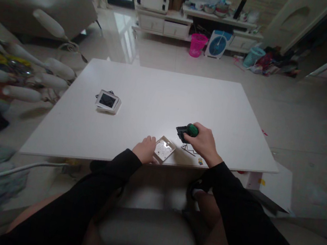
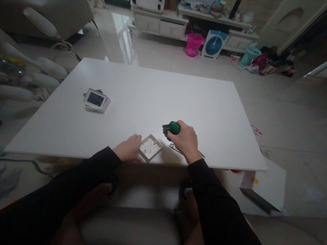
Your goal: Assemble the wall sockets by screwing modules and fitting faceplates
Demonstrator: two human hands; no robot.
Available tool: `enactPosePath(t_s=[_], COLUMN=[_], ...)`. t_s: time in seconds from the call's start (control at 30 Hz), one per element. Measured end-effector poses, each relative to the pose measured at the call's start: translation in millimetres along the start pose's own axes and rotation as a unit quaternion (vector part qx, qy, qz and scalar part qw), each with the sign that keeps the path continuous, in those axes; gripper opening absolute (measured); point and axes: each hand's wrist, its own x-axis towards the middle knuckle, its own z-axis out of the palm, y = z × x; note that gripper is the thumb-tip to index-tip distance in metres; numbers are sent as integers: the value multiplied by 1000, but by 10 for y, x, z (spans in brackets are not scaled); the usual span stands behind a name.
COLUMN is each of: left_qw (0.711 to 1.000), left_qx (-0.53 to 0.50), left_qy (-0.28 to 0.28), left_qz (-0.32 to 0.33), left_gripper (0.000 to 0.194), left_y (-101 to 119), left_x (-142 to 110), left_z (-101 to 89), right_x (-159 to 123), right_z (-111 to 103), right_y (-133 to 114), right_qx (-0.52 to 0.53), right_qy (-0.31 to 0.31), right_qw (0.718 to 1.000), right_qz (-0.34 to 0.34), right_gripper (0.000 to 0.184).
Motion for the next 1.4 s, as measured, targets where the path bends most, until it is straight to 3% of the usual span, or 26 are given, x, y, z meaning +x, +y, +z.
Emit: enactPosePath(t_s=[0.07,0.17,0.37,0.47,0.6,0.73,0.9,1.03,1.2,1.4], left_qw=[998,990,993,993,988,986,984,982,987,993], left_qx=[-17,-42,-8,3,-12,-18,28,37,11,14], left_qy=[15,16,37,57,38,28,50,71,101,115], left_qz=[65,133,108,103,148,161,167,169,122,20], left_gripper=[97,81,42,45,54,42,13,7,14,77], left_y=[-44,-93,-23,-12,-77,-129,-99,-52,84,237], left_x=[14,42,40,65,125,136,121,119,71,21], left_z=[-11,-35,-30,24,59,3,-61,-20,102,153], right_x=[-5,-1,18,18,15,10,-3,-22,-47,-75], right_z=[-4,-3,25,38,40,37,63,104,158,223], right_y=[-2,-8,-6,-3,-4,-9,-21,-34,-45,-67], right_qx=[-1,7,22,28,42,43,33,28,34,36], right_qy=[1,2,4,3,-3,-11,-19,-25,-40,-56], right_qw=[1000,1000,999,999,999,999,998,998,997,995], right_qz=[5,16,35,36,30,29,46,47,56,69], right_gripper=[16,17,17,18,16,15,15,19,19,17])
